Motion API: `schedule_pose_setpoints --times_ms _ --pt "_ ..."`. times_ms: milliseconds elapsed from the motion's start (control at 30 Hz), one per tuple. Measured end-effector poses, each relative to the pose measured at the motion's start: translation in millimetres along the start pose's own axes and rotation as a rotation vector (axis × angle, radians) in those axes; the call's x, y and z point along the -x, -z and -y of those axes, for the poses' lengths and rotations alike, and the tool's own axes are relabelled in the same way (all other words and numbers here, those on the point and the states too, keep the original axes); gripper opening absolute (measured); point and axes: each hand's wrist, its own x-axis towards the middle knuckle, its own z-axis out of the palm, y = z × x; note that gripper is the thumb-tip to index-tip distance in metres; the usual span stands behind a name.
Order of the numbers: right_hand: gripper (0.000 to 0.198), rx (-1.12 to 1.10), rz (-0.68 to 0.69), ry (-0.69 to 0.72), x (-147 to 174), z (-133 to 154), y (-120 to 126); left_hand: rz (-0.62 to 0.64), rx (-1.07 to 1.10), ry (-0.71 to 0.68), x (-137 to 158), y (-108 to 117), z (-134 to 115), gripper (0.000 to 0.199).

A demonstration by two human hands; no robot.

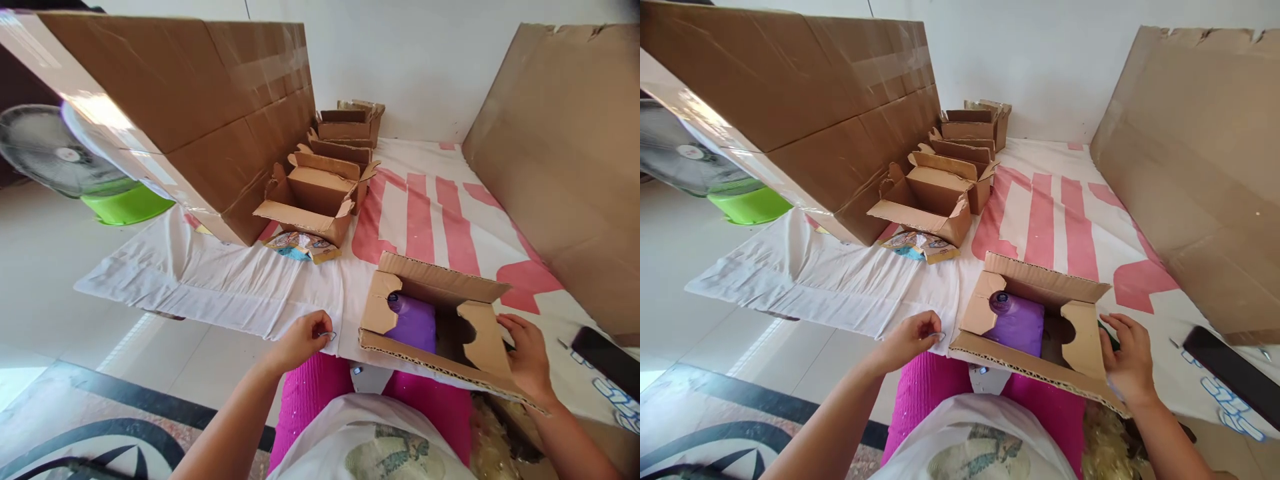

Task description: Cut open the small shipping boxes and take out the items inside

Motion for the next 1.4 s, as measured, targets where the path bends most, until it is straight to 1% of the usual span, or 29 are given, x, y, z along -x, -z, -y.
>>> schedule_pose_setpoints --times_ms 67,167,233,267,300,367,400,467,500,533,567,600,667,733,833,900,967,1033,1100,1167,1233,1333,1400 --pt "0.021 -0.047 -0.089 -0.009 8.2 -0.5 5.9 0.101 0.029 0.005 4.3 -12.6 -4.2 0.004" --pt "0.015 -0.240 -0.219 -0.095 28.4 4.8 18.1 0.301 0.072 0.010 10.8 -37.5 -7.2 0.006" --pt "0.018 -0.396 -0.235 -0.130 47.1 14.2 26.4 0.394 0.090 0.018 13.3 -57.2 -8.0 0.006" --pt "0.021 -0.448 -0.212 -0.133 57.3 21.0 29.7 0.408 0.098 0.025 13.5 -67.3 -8.8 0.007" --pt "0.023 -0.469 -0.169 -0.125 67.4 29.2 32.0 0.407 0.108 0.028 13.1 -77.2 -10.2 0.007" --pt "0.024 -0.446 -0.011 -0.085 85.3 49.1 32.8 0.403 0.128 0.026 10.6 -95.4 -15.8 0.008" --pt "0.022 -0.425 0.103 -0.066 92.3 60.2 31.1 0.412 0.137 0.021 8.8 -103.2 -20.3 0.008" --pt "0.018 -0.430 0.374 -0.054 101.2 81.7 23.3 0.447 0.146 0.006 5.1 -116.0 -31.6 0.005" --pt "0.019 -0.458 0.506 -0.079 103.4 91.1 17.7 0.463 0.146 0.001 3.2 -121.2 -37.7 0.003" --pt "0.025 -0.491 0.603 -0.108 104.3 98.8 11.8 0.474 0.141 -0.001 1.5 -125.8 -43.4 0.002" --pt "0.030 -0.509 0.660 -0.123 104.3 104.8 6.0 0.475 0.137 -0.001 0.0 -130.0 -48.3 0.004" --pt "0.032 -0.517 0.685 -0.123 103.7 109.1 0.9 0.473 0.138 0.000 -1.4 -133.9 -52.2 0.006" --pt "0.033 -0.502 0.669 -0.090 101.8 113.0 -5.3 0.476 0.175 0.005 -3.4 -140.9 -56.0 0.010" --pt "0.032 -0.470 0.619 -0.050 99.0 111.3 -4.7 0.501 0.267 0.020 -4.1 -146.2 -55.1 0.014" --pt "0.026 -0.391 0.518 -0.041 90.3 93.8 8.3 0.535 0.372 0.016 -3.1 -147.7 -48.8 0.020" --pt "0.025 -0.261 0.411 -0.107 79.4 68.2 23.8 0.526 0.347 -0.017 -2.0 -143.1 -43.2 0.022" --pt "0.026 -0.003 0.305 -0.252 64.9 32.7 43.0 0.521 0.280 -0.047 -0.8 -134.6 -37.2 0.023" --pt "0.024 0.418 0.312 -0.466 50.3 -5.7 63.3 0.532 0.211 -0.058 0.5 -124.1 -31.5 0.023" --pt "0.024 0.570 0.305 -0.565 39.4 -38.5 80.9 0.542 0.158 -0.057 1.9 -114.2 -26.6 0.024" --pt "0.022 0.648 0.312 -0.611 34.2 -60.4 92.7 0.536 0.122 -0.054 3.3 -106.8 -22.9 0.025" --pt "0.019 0.699 0.310 -0.626 33.3 -71.4 97.5 0.514 0.102 -0.056 4.5 -101.6 -21.2 0.026" --pt "0.025 0.723 0.254 -0.604 33.5 -75.7 96.1 0.480 0.091 -0.056 6.1 -91.4 -24.0 0.026" --pt "0.024 0.670 0.168 -0.533 31.2 -74.2 93.2 0.491 0.069 -0.063 6.7 -77.7 -29.6 0.025"
